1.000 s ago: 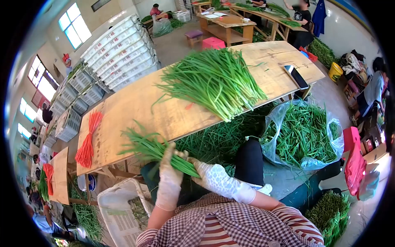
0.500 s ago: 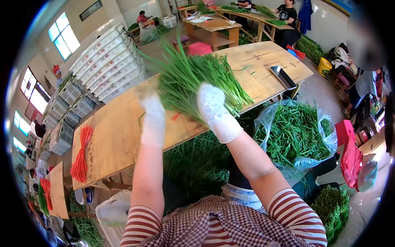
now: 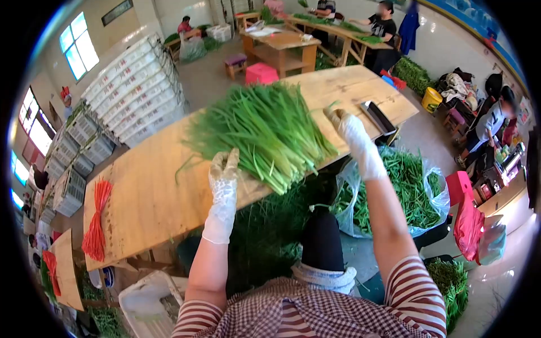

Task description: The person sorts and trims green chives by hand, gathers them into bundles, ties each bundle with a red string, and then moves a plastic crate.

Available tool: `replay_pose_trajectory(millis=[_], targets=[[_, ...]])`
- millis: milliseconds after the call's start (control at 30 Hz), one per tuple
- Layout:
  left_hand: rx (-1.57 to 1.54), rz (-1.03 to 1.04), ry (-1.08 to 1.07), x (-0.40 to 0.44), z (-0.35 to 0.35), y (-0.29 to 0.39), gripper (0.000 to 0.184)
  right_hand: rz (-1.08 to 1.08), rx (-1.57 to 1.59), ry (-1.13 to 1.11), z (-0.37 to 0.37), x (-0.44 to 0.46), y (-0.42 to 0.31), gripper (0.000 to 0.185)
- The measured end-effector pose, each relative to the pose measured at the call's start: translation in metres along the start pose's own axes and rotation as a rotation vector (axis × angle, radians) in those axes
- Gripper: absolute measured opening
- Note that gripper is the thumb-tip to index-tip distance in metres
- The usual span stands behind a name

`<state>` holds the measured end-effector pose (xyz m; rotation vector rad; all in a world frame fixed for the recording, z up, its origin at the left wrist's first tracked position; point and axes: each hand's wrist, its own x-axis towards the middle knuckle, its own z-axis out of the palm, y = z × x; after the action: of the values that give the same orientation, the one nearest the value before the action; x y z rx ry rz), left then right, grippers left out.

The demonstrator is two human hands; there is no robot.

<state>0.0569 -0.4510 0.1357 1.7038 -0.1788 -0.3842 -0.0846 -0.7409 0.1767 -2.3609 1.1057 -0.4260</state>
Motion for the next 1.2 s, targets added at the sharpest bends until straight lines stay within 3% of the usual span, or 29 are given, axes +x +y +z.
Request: replay_pose_trajectory(millis=[100,167,233,267,333,433,533,567,667,700,800,833,933,1067,1100,1200], targets=[[0.024,-0.285,-0.087,-0.009,0.006,0.011,0.050,0.199,0.077,-0.379,0.035,0.031,0.016,0.091],[0.088,-0.433,-0.158,-0.005,0.021,0.025,0.059,0.125,0.317,-0.574,0.040,0.012,-0.017,0.081],[0.104,-0.510,-0.174,-0.005,0.045,0.045,0.072,-0.001,0.326,-0.687,0.057,-0.003,-0.044,0.074],[0.386,-0.101,-0.278,0.023,0.050,0.003,0.079,-0.109,0.177,-0.716,0.066,-0.009,-0.056,0.074],[0.440,-0.060,-0.328,0.037,0.056,-0.016,0.083,-0.006,0.530,-0.771,0.070,-0.027,-0.070,0.075],[0.396,-0.002,-0.372,0.044,0.057,-0.025,0.086,-0.054,0.594,-0.675,0.086,-0.025,-0.057,0.072],[0.623,-0.055,-0.355,0.041,0.050,0.009,0.086,0.036,0.525,-0.728,0.076,-0.009,-0.053,0.077],[0.632,-0.006,-0.296,0.046,0.047,0.004,0.088,-0.031,0.402,-0.717,0.073,-0.004,-0.048,0.079],[0.512,-0.115,-0.391,0.029,0.036,0.028,0.077,-0.024,0.321,-0.685,0.042,-0.005,-0.050,0.076],[0.480,-0.125,-0.351,0.027,0.035,0.033,0.062,-0.022,0.330,-0.695,0.040,-0.001,-0.045,0.072],[0.579,-0.037,-0.302,0.039,0.037,0.028,0.050,-0.107,0.255,-0.551,0.032,0.002,-0.027,0.069],[0.594,-0.053,-0.301,0.033,0.039,0.040,0.045,-0.175,0.168,-0.318,0.022,-0.012,-0.036,0.058],[0.759,0.218,-0.239,0.024,0.045,0.053,0.043,-0.256,0.042,-0.130,-0.012,-0.051,-0.082,0.048],[0.481,0.319,-0.468,0.045,0.059,0.037,0.027,-0.303,-0.282,-0.248,0.021,-0.062,-0.085,0.036],[0.311,0.180,-0.554,0.044,0.061,0.038,0.020,-0.262,-0.257,-0.271,0.019,-0.063,-0.083,0.034],[0.299,0.145,-0.384,0.025,0.054,0.036,0.017,-0.179,-0.152,-0.352,0.009,-0.063,-0.082,0.030]])
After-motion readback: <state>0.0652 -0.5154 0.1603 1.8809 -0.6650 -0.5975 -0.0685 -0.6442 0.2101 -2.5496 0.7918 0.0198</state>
